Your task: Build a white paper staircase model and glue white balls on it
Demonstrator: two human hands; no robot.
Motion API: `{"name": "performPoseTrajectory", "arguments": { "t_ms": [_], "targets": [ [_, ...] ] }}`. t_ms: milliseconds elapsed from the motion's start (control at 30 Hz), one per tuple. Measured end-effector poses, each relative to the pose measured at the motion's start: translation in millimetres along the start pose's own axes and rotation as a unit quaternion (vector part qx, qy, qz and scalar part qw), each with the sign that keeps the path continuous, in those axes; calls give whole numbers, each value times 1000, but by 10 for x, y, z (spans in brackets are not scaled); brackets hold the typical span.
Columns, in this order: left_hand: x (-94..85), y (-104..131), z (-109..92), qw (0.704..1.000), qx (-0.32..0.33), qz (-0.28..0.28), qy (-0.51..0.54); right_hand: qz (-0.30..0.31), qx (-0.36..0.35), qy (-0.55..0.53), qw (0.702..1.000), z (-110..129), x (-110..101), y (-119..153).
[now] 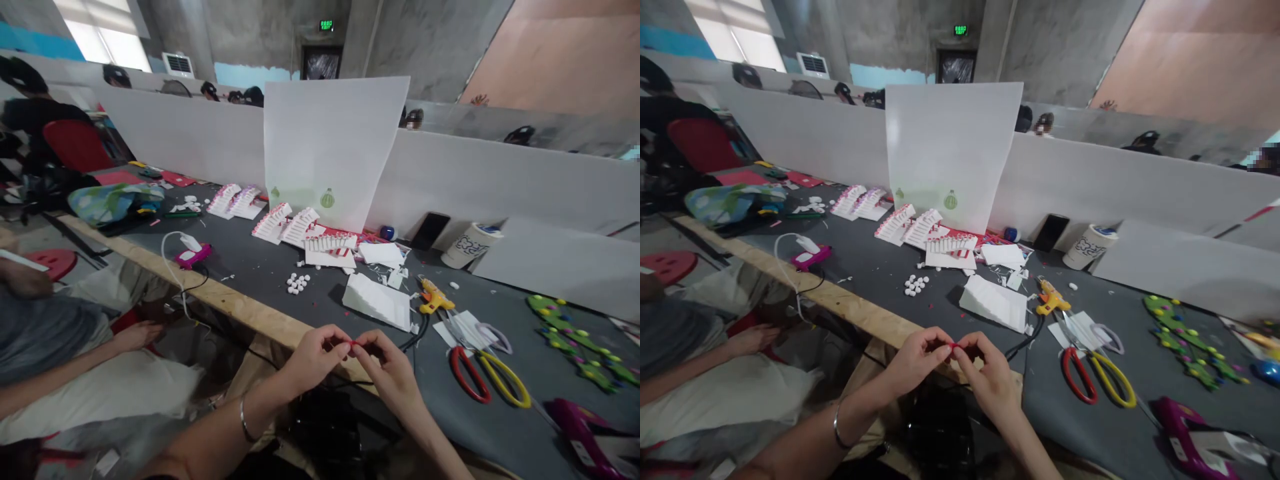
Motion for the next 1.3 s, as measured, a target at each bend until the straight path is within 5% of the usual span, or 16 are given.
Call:
{"name": "performPoseTrajectory", "arguments": {
  "t_ms": [367,867,1067,1300],
  "targets": [
    [130,1,-56,1000,-9,10,-5,-5,-21,-70,997,2,-95,30],
    [68,9,-52,982,35,47,-181,24,-62,15,998,-27,-132,26],
    [87,21,46,999,-6,-42,-10,-23,41,-125,991,-140,-17,-17],
    [289,24,295,966,-54,-138,212,-32,97,-204,974,-91,165,40]
  ]
}}
Point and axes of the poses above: each hand's wrist, its own y-axis away from the middle knuckle, its own x-axis out of the palm, z = x × y, the point moved 1 cm from there along -y, towards the middle knuckle, and after that the axes turned 5 degrees about x, right-handed, at the moved point
